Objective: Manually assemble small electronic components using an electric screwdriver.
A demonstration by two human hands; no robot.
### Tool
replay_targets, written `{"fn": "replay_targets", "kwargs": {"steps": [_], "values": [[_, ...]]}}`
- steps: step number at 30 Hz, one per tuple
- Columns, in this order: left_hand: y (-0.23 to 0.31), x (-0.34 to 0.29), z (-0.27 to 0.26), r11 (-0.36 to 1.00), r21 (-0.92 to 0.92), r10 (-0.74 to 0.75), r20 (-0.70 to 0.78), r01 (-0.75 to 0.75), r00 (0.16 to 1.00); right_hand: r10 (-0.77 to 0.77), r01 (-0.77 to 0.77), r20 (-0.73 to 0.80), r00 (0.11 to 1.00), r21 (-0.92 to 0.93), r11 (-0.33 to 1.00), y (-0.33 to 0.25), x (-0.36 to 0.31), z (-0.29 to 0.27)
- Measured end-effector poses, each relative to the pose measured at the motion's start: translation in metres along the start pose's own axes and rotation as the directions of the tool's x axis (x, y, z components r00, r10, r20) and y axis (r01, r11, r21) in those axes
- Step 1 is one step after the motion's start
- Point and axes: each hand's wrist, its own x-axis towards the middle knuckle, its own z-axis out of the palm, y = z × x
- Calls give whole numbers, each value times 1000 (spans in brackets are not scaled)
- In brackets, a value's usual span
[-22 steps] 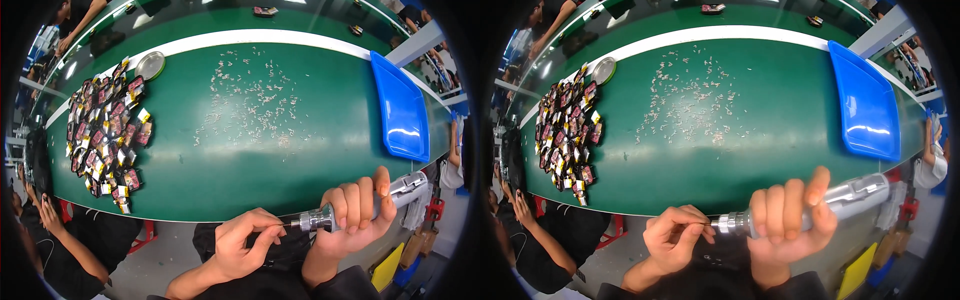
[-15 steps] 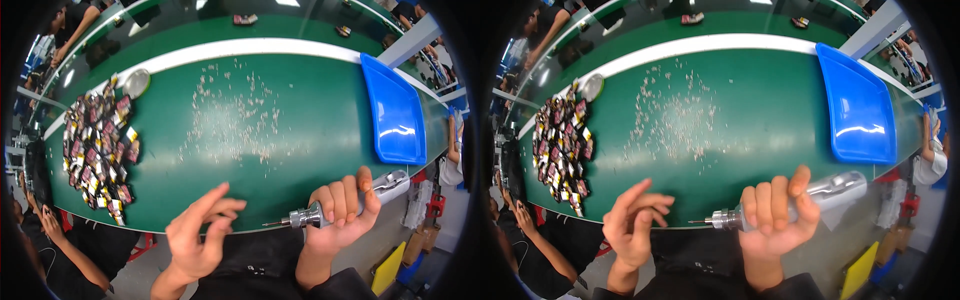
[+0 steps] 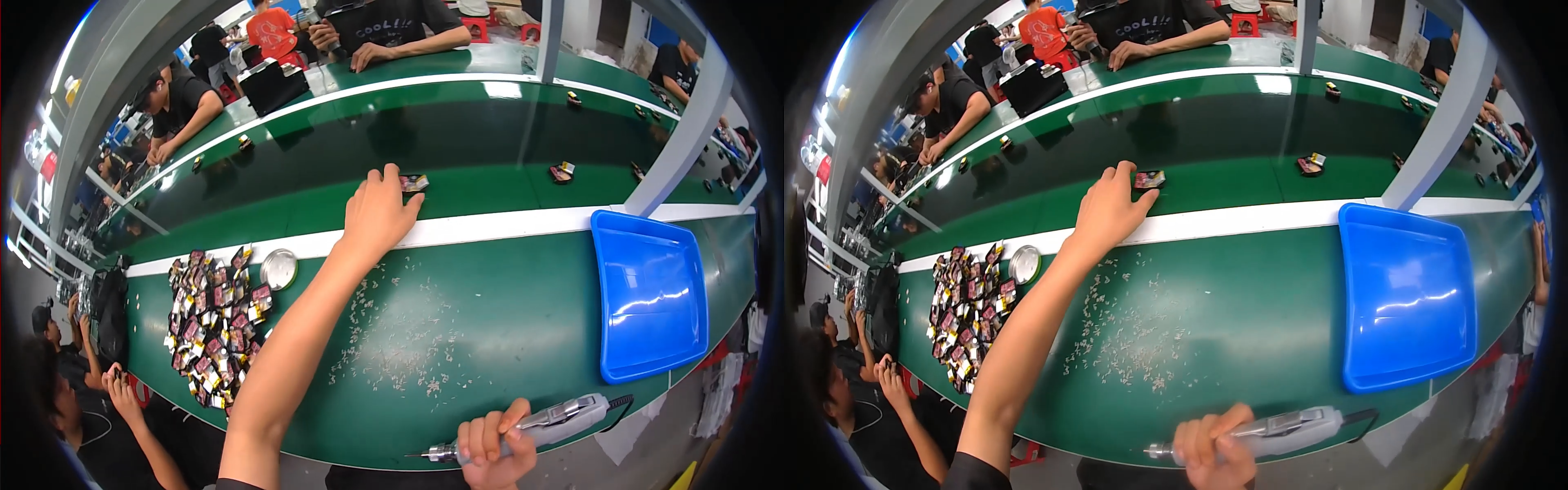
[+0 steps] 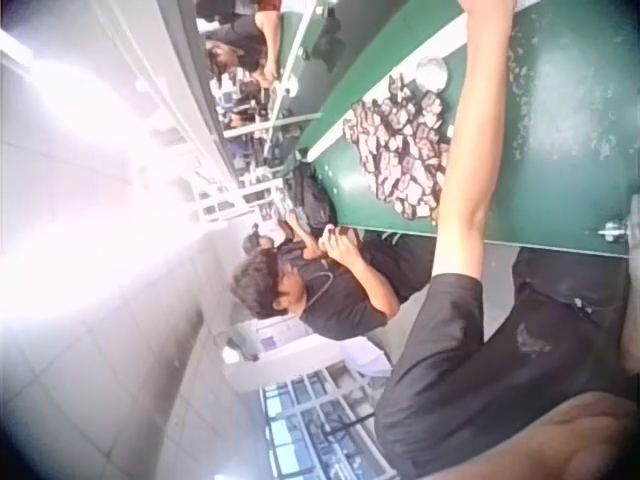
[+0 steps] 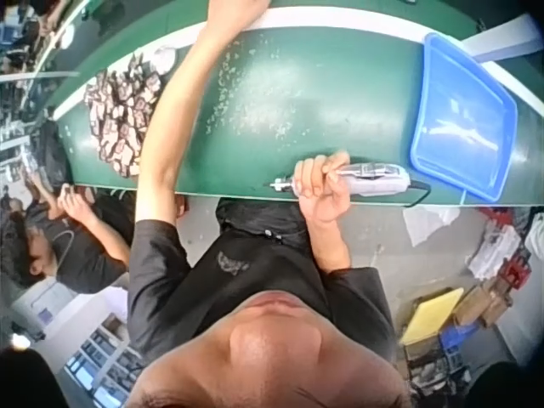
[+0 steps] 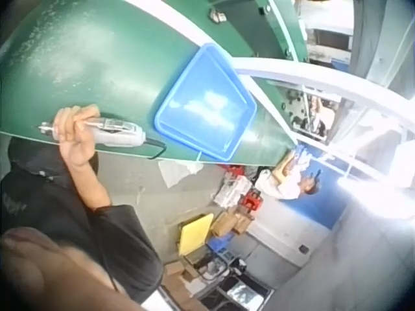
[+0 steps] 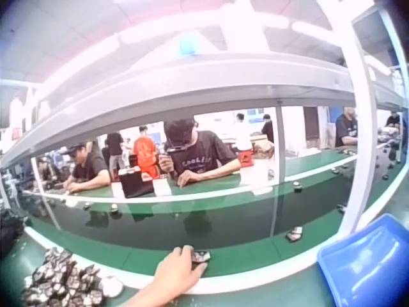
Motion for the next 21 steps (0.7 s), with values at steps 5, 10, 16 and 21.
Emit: {"fn": "replay_targets", "kwargs": {"steps": [5,10,16,21], "values": [[-2,25,24,984,123,108,135,-125,985,64,-64,7,998,118,991,-2,3,5],[-21,24,26,947,130,284,88,-294,955,116,-123,62,991,128,984,-3,2,6],[-15,-37,-36,913,-4,407,58,-407,912,119,-117,-2,993,158,980,-1,-5,1],[-5,-155,-105,839,-246,528,152,-485,836,35,-33,-20,999,74,997,-5,-5,-9]]}}
